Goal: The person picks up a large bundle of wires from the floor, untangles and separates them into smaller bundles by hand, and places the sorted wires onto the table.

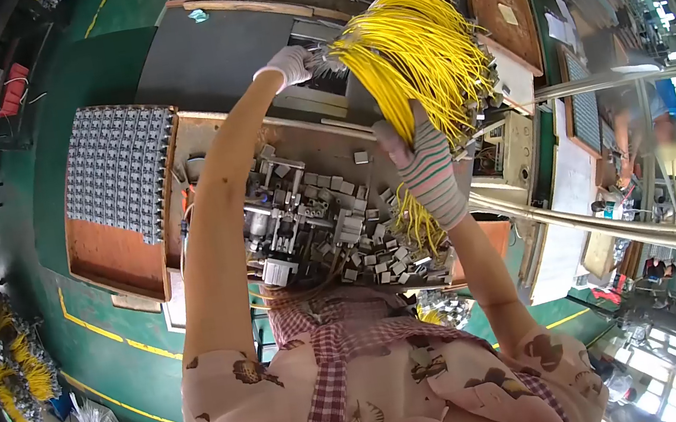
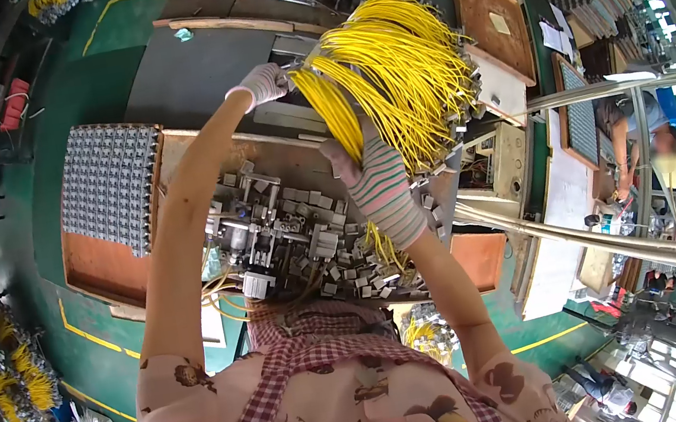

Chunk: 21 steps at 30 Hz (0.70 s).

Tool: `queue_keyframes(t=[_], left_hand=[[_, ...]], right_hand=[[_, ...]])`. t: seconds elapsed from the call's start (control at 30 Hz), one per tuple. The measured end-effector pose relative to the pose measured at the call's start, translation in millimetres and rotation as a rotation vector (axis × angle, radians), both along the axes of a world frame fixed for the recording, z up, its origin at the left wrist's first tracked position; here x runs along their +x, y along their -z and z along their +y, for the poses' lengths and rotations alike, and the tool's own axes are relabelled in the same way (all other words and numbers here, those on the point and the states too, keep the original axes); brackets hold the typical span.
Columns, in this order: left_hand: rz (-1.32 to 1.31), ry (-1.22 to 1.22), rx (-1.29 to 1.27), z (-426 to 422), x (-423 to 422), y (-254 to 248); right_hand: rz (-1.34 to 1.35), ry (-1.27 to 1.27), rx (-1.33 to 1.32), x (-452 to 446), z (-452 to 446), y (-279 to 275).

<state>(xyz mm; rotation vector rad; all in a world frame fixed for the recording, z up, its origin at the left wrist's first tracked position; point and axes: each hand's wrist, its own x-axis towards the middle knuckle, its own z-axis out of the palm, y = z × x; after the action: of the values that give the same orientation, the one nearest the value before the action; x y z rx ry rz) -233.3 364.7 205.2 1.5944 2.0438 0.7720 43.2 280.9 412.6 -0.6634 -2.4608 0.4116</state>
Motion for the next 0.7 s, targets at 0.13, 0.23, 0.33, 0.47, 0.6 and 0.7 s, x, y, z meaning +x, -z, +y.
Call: queue_keyframes(t=[0.13, 0.23, 0.33, 0.47, 0.6, 0.7], left_hand=[[-0.013, -0.094, 0.1, 17.8, 8.6, 46.9], [0.079, -0.042, -0.05, 24.9, 3.8, 94.9], [-0.042, -0.376, -0.058, -28.5, 32.5, 31.1], [-0.261, -0.508, 0.816, -117.9, 53.8, 19.9], [-0.111, -0.996, 0.875, -315.9, 100.8, -14.6], [-0.221, -1.444, 0.788, -472.7, 164.0, 79.8]], right_hand=[[0.002, -0.007, 0.044, -11.3, 15.5, 35.1], [-0.427, 0.201, 0.078, -26.0, 17.8, 44.2], [-0.679, 0.192, 0.064, -28.0, 64.7, 122.0], [-0.356, 0.131, 0.258, -12.8, 43.9, 112.5], [-0.015, 0.018, 0.113, 38.2, 16.4, 107.6], [-0.094, 0.015, 0.016, 95.6, -10.7, 122.1]])
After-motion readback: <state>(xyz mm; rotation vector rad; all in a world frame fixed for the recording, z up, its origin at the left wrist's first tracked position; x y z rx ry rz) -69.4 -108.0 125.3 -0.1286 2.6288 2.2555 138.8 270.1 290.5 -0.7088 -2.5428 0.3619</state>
